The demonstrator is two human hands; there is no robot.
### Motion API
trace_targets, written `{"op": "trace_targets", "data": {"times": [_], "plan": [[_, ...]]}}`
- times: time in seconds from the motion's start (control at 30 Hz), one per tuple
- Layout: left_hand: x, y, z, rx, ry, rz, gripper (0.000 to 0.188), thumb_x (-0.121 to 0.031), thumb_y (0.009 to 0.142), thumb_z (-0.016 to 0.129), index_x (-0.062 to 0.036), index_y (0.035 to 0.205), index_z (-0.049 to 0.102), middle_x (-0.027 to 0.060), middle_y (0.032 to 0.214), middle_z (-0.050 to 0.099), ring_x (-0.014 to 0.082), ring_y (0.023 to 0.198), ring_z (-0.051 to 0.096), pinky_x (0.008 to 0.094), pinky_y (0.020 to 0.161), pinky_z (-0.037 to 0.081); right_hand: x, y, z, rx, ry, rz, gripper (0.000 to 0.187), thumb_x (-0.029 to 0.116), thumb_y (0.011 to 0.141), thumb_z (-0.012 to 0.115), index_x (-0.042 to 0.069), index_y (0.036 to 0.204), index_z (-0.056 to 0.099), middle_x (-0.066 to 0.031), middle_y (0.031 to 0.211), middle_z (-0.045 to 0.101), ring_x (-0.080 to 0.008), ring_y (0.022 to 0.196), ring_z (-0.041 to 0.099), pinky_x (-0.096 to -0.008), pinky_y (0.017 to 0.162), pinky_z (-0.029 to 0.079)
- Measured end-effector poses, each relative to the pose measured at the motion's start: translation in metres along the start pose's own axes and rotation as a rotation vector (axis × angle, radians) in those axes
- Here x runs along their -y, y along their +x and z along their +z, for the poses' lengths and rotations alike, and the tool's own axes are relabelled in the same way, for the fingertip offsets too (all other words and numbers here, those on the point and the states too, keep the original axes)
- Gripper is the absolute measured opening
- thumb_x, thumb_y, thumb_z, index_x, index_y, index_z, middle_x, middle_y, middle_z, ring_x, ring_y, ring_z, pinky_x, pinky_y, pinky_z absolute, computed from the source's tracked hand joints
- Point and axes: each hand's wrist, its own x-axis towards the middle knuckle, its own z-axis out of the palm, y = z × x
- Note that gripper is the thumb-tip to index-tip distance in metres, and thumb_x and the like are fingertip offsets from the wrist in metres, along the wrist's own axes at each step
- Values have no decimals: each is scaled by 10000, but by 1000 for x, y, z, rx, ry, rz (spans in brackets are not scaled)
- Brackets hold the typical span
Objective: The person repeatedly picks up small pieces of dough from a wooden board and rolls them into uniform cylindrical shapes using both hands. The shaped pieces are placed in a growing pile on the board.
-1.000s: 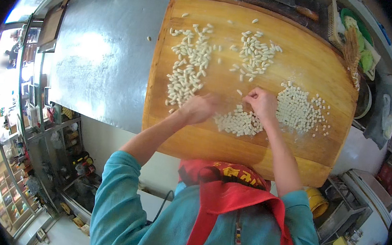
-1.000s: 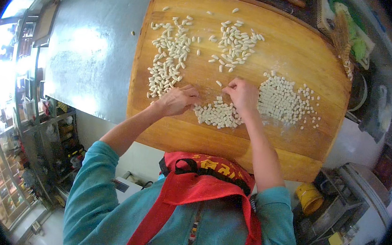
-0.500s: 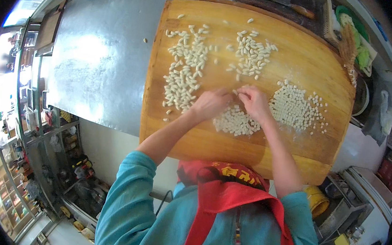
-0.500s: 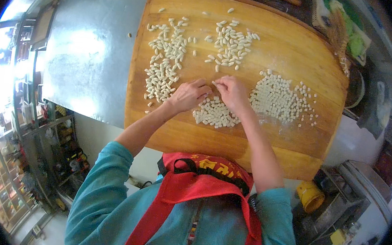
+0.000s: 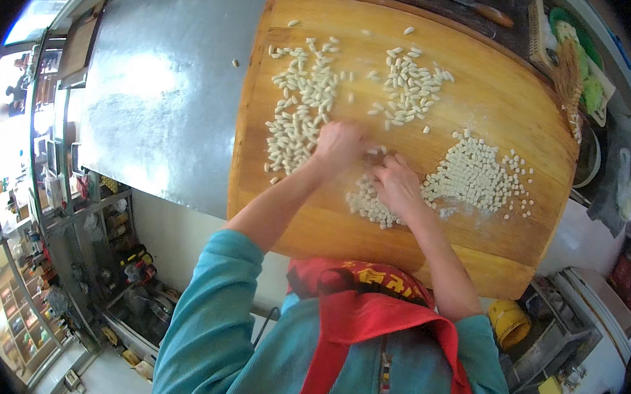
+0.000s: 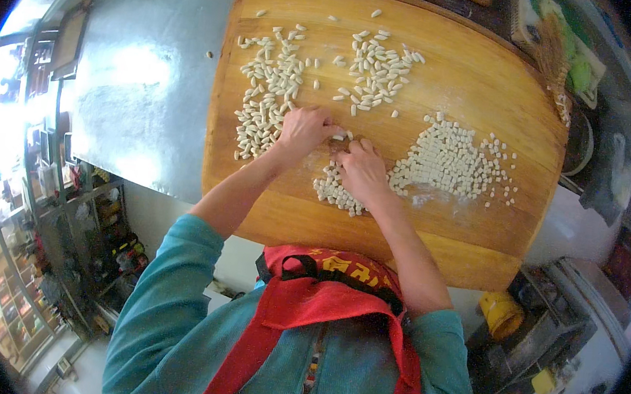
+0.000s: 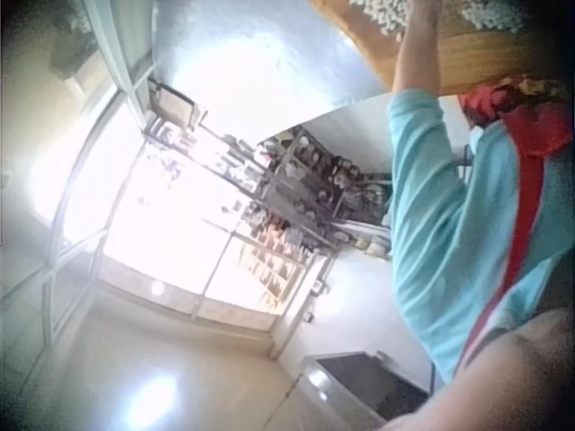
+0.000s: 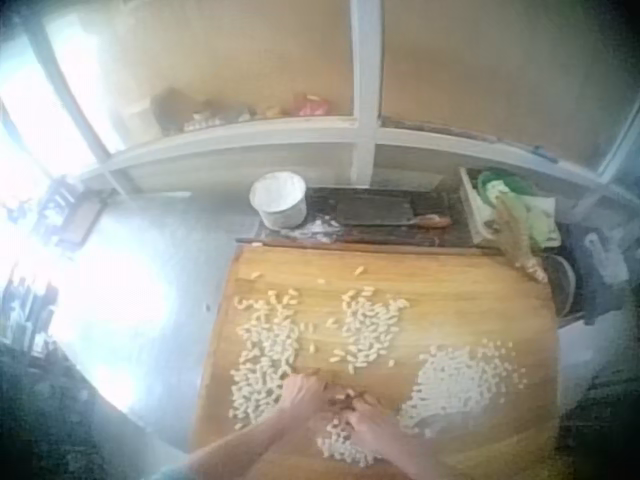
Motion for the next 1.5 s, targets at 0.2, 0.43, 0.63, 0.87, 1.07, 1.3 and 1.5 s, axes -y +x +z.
{"op": "trace_targets", "data": {"times": [0.2, 0.43, 0.63, 0.87, 1.07, 1.3, 1.5], "plan": [[7, 9, 15, -20, 197, 9, 218, -254, 802, 658, -104, 958, 635, 110, 874, 645, 312, 731, 636, 431, 647, 521, -11, 1, 2, 44, 49, 222, 119, 169, 792, 673, 61, 836, 700, -138, 881, 616, -313, 919, 594, -417, 799, 495], [10, -52, 9, -96, -122, 537, 199, -138, 760, 654, -95, 954, 648, 81, 928, 617, 269, 872, 607, 378, 736, 524, -20, -4, -10, -78, 121, 314, 191, 235, 770, 707, 49, 810, 691, -158, 788, 653, -320, 763, 643, -423, 695, 507], [5, -48, 20, -110, -139, 440, 128, -207, 793, 657, -92, 846, 676, 69, 847, 619, 269, 836, 602, 383, 708, 514, -21, 6, -11, -142, 141, 513, 338, 400, 731, 748, 71, 729, 672, -117, 645, 645, -304, 629, 639, -413, 581, 487], [-11, -34, 3, -60, -112, 53, 259, -334, 804, 665, -74, 801, 668, 109, 769, 620, 315, 727, 625, 414, 639, 508, -36, 30, -11, -225, -50, 478, 467, 482, 813, 641, 51, 634, 642, -161, 612, 619, -333, 542, 608, -422, 504, 462], [-29, -22, -23, -171, -48, 78, 332, -354, 867, 625, -27, 812, 646, 160, 636, 623, 360, 599, 626, 454, 573, 499, -21, 13, -14, -83, 148, 296, 342, 324, 879, 576, 40, 711, 667, -176, 686, 636, -350, 662, 622, -439, 612, 484], [-8, -44, -2, -213, -305, 218, 279, -258, 853, 634, -21, 999, 644, 149, 848, 665, 305, 788, 648, 424, 737, 520, 4, 8, -27, 49, -24, 163, 105, 110, 784, 650, 41, 848, 698, -103, 831, 651, -316, 984, 579, -408, 811, 478], [-8, -61, 29, -117, -188, 155, 220, -191, 818, 636, -58, 992, 661, 130, 864, 650, 331, 821, 633, 410, 725, 514, -10, 6, -6, -66, 84, 215, 117, 145, 785, 653, 52, 842, 696, -133, 846, 673, -306, 905, 609, -397, 792, 488]]}}
